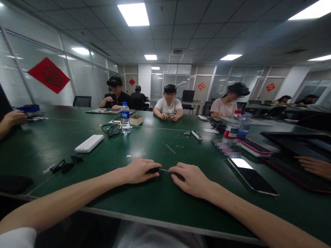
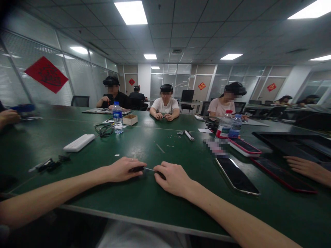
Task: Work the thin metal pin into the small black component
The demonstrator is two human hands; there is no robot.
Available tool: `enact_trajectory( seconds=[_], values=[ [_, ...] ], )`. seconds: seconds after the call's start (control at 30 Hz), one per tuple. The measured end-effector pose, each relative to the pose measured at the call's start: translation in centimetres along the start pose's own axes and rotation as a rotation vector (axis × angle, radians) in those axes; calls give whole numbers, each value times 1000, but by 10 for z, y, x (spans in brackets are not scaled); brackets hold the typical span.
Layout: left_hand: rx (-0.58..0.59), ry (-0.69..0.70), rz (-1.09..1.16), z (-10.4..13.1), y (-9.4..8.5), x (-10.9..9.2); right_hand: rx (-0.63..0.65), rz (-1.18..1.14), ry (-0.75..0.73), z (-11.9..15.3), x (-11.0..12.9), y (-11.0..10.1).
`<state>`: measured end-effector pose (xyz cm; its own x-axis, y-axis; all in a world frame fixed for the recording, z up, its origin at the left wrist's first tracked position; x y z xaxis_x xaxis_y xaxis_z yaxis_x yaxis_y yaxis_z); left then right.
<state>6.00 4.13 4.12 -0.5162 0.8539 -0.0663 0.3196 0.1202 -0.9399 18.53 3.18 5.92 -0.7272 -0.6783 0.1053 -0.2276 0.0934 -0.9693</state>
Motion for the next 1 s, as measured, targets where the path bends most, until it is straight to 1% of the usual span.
enact_trajectory(
  seconds=[0.2,0.33,0.5,0.7,1.0],
  values=[
    [-12,-37,-14,0,0,6,-20,2,15,0,-1,0],
    [-43,-104,-6,2,-2,18,-80,-91,11,0,-4,-4],
    [-51,-161,13,3,2,30,-154,-200,-2,0,-6,-13],
    [-86,-175,19,3,2,32,-163,-203,-36,0,-6,-14],
    [-99,-189,3,3,2,35,-166,-189,-42,0,-8,-12]
  ],
)
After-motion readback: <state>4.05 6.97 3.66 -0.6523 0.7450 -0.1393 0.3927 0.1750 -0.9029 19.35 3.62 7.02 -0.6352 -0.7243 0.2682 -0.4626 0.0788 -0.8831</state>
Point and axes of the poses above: each hand's wrist, its own z-axis away from the middle knuckle, its own y-axis out of the palm, x = y × z, the point moved 10 cm from there along -z, towards the middle knuckle, and after that the axes turned 5 degrees about y, right-handed, at the moved point
